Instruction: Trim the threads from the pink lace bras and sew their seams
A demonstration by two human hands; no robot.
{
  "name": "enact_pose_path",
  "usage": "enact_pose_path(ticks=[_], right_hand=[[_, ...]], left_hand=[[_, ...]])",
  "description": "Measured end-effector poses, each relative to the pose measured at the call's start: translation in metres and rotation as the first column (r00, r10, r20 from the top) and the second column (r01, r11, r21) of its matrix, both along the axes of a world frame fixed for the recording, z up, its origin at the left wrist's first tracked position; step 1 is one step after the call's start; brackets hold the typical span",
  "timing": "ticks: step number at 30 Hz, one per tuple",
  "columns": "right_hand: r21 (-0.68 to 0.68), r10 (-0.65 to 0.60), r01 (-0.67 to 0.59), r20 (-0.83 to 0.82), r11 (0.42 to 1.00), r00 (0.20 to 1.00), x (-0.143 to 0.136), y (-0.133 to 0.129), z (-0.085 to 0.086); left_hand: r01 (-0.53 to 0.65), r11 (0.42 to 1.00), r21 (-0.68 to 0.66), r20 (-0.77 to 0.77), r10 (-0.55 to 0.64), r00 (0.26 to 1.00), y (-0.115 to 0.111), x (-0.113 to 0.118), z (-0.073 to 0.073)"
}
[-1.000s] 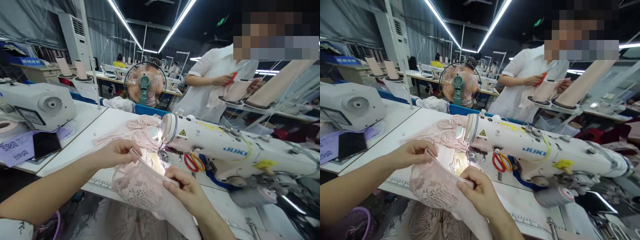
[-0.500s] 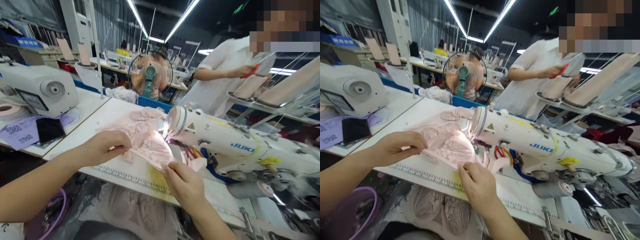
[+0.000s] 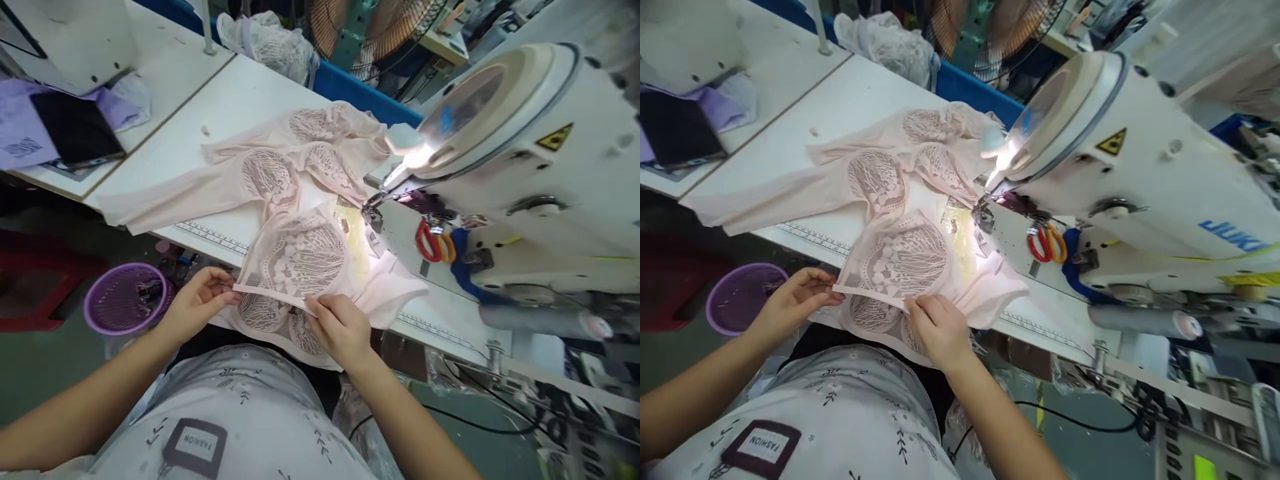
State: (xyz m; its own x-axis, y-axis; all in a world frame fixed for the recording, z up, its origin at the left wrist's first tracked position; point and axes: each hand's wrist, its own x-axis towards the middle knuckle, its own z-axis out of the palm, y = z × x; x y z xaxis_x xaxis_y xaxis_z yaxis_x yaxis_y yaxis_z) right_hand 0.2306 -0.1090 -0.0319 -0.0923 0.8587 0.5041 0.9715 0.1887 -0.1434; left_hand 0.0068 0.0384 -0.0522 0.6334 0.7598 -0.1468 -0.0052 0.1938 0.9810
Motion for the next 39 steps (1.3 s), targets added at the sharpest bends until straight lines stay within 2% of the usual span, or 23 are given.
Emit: enact_pose_path(ticks=[1, 3, 10, 14, 19, 23, 27, 31, 35, 37, 39], right_hand=[[0.0, -0.004, 0.004, -0.002, 1.0, 1.0, 0.0, 0.0, 0.0], [0.004, -0.018, 0.018, -0.006, 1.0, 1.0, 0.0, 0.001, -0.001], [0.041, -0.042, 0.043, -0.028, 0.998, 0.999, 0.001, 0.0, 0.001], [0.069, 0.001, 0.0, -0.021, 0.998, 1.0, 0.002, -0.003, 0.006], [0.128, 0.029, -0.037, 0.063, 0.991, 0.998, 0.003, -0.006, 0.013], [0.159, 0.047, -0.069, 0.138, 0.985, 0.989, 0.002, -0.009, 0.017], [0.186, 0.039, -0.077, 0.199, 0.979, 0.979, 0.0, -0.015, 0.021], [0.171, 0.008, -0.051, 0.239, 0.984, 0.971, -0.003, -0.02, 0.025], [0.078, 0.009, -0.024, 0.181, 0.997, 0.983, -0.006, -0.023, 0.035], [0.021, 0.046, -0.048, 0.065, 0.999, 0.997, -0.01, -0.024, 0.046], [-0.03, 0.101, -0.105, -0.122, 0.994, 0.987, -0.019, -0.027, 0.059]], left_hand=[[0.016, 0.995, -0.103, -0.004, -0.016, 1.0, -0.001, 0.003, -0.001], [0.058, 0.976, -0.209, -0.012, -0.062, 0.998, -0.002, 0.01, 0.0], [0.075, 0.977, -0.199, -0.008, -0.078, 0.997, -0.002, 0.025, 0.017], [0.088, 0.989, -0.118, -0.007, -0.09, 0.996, -0.006, 0.024, 0.03], [0.075, 0.996, 0.047, 0.015, -0.076, 0.997, -0.018, 0.017, 0.041], [0.123, 0.978, 0.169, 0.049, -0.133, 0.99, -0.026, 0.009, 0.046], [0.167, 0.962, 0.215, 0.008, -0.172, 0.985, -0.03, 0.004, 0.049], [0.161, 0.956, 0.247, -0.007, -0.165, 0.986, -0.032, 0.004, 0.051], [0.16, 0.94, 0.3, 0.013, -0.172, 0.985, -0.029, 0.006, 0.06], [0.153, 0.93, 0.334, 0.053, -0.18, 0.982, -0.025, 0.006, 0.071], [0.172, 0.919, 0.354, 0.083, -0.214, 0.973, -0.022, 0.001, 0.085]])
